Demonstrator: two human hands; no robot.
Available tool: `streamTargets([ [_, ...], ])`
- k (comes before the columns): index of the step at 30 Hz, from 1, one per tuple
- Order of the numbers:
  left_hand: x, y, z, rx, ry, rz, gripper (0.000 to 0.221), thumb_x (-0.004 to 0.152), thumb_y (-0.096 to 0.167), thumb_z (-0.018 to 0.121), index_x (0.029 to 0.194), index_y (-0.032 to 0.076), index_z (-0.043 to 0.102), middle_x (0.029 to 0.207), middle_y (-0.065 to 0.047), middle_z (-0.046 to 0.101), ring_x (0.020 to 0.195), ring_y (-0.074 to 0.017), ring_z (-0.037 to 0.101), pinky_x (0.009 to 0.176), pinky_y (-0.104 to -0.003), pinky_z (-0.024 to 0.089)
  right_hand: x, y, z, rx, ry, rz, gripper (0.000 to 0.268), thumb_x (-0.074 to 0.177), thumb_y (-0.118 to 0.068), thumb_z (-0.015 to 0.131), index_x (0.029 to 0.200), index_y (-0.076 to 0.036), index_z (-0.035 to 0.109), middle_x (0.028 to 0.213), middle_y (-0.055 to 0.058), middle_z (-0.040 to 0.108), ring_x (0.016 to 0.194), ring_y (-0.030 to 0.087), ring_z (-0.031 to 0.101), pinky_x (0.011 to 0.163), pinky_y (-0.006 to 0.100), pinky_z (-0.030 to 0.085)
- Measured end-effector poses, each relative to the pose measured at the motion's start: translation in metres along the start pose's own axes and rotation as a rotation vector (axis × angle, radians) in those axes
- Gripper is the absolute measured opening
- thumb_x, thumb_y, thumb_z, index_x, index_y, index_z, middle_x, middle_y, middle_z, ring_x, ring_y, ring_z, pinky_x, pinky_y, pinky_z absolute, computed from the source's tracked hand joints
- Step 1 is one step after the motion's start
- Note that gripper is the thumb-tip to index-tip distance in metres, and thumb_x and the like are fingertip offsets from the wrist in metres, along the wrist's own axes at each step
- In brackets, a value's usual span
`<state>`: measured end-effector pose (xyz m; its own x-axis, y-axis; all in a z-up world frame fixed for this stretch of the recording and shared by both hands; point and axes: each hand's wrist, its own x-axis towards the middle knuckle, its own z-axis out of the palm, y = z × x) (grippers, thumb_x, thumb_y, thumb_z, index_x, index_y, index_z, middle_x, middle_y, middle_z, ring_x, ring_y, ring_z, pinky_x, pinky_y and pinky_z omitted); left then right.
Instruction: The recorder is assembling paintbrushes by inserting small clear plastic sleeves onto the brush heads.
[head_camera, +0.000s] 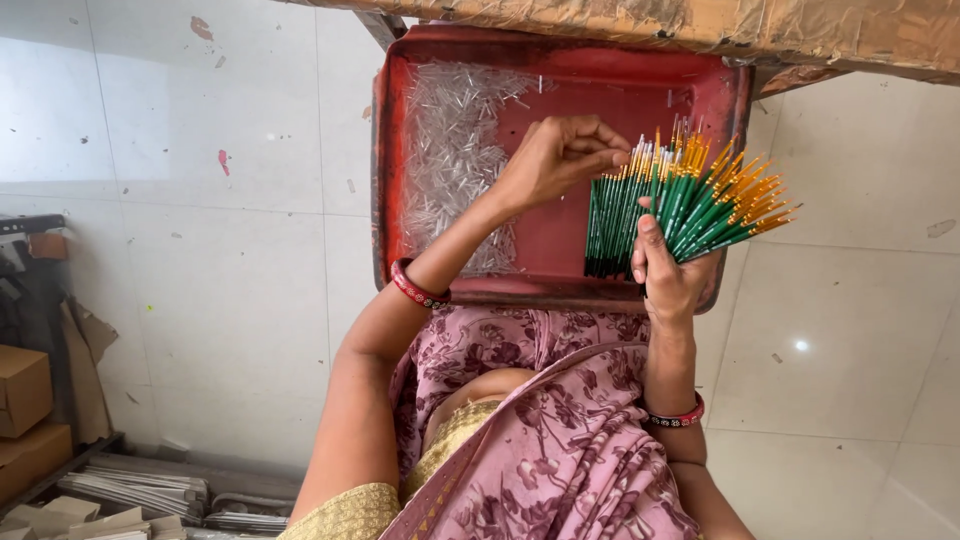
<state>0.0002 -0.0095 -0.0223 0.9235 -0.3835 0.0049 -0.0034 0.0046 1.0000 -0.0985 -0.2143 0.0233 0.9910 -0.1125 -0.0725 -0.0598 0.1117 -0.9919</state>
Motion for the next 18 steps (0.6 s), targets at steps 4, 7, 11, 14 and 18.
streamTargets([
  [4,0.003,0.033,-0.001,-0.469,-0.142,0.016,0.03,0.11,0.02,0.061,0.13,-0.003,0.063,0.124,-0.013,0.075,0.119,-0.0188,0.073,0.101,-0.033,0.064,-0.006,-0.004,0.005,0.039,-0.022,0.094,0.01,0.1,-0.002,0.069,0.107,0.003,0.065,0.091,0.007,0.07,0.051,0.005,0.05,0.039,0.02,0.036],
  [7,0.003,0.044,-0.003,-0.551,-0.126,-0.064,0.032,0.11,0.021,0.058,0.133,-0.002,0.06,0.124,-0.013,0.074,0.118,-0.0189,0.073,0.099,-0.032,0.062,-0.011,0.007,-0.004,0.034,-0.005,0.103,0.009,0.1,0.001,0.071,0.107,0.004,0.066,0.088,0.008,0.068,0.052,0.006,0.051,0.04,0.021,0.037],
  [11,0.004,0.042,-0.003,-0.558,-0.108,-0.044,0.033,0.111,0.023,0.058,0.133,-0.001,0.06,0.126,-0.012,0.074,0.12,-0.0187,0.072,0.1,-0.032,0.063,-0.012,0.005,-0.004,0.007,-0.005,0.115,0.01,0.1,0.001,0.072,0.108,0.005,0.068,0.089,0.01,0.068,0.053,0.007,0.052,0.041,0.021,0.037],
  [14,0.003,0.045,-0.001,-0.593,-0.088,-0.04,0.031,0.11,0.023,0.058,0.13,0.0,0.061,0.123,-0.011,0.075,0.118,-0.0181,0.073,0.098,-0.031,0.063,-0.012,0.003,-0.001,0.02,-0.013,0.088,0.013,0.098,0.001,0.071,0.108,0.005,0.065,0.095,0.013,0.072,0.052,0.007,0.052,0.04,0.021,0.037],
  [18,0.0,0.039,0.007,-0.451,-0.063,-0.069,0.026,0.104,0.022,0.065,0.116,-0.001,0.067,0.107,-0.011,0.079,0.103,-0.0168,0.077,0.088,-0.03,0.066,-0.014,0.004,0.001,0.047,-0.015,0.095,0.018,0.097,0.002,0.071,0.112,0.005,0.062,0.101,0.016,0.073,0.052,0.006,0.052,0.04,0.02,0.038],
])
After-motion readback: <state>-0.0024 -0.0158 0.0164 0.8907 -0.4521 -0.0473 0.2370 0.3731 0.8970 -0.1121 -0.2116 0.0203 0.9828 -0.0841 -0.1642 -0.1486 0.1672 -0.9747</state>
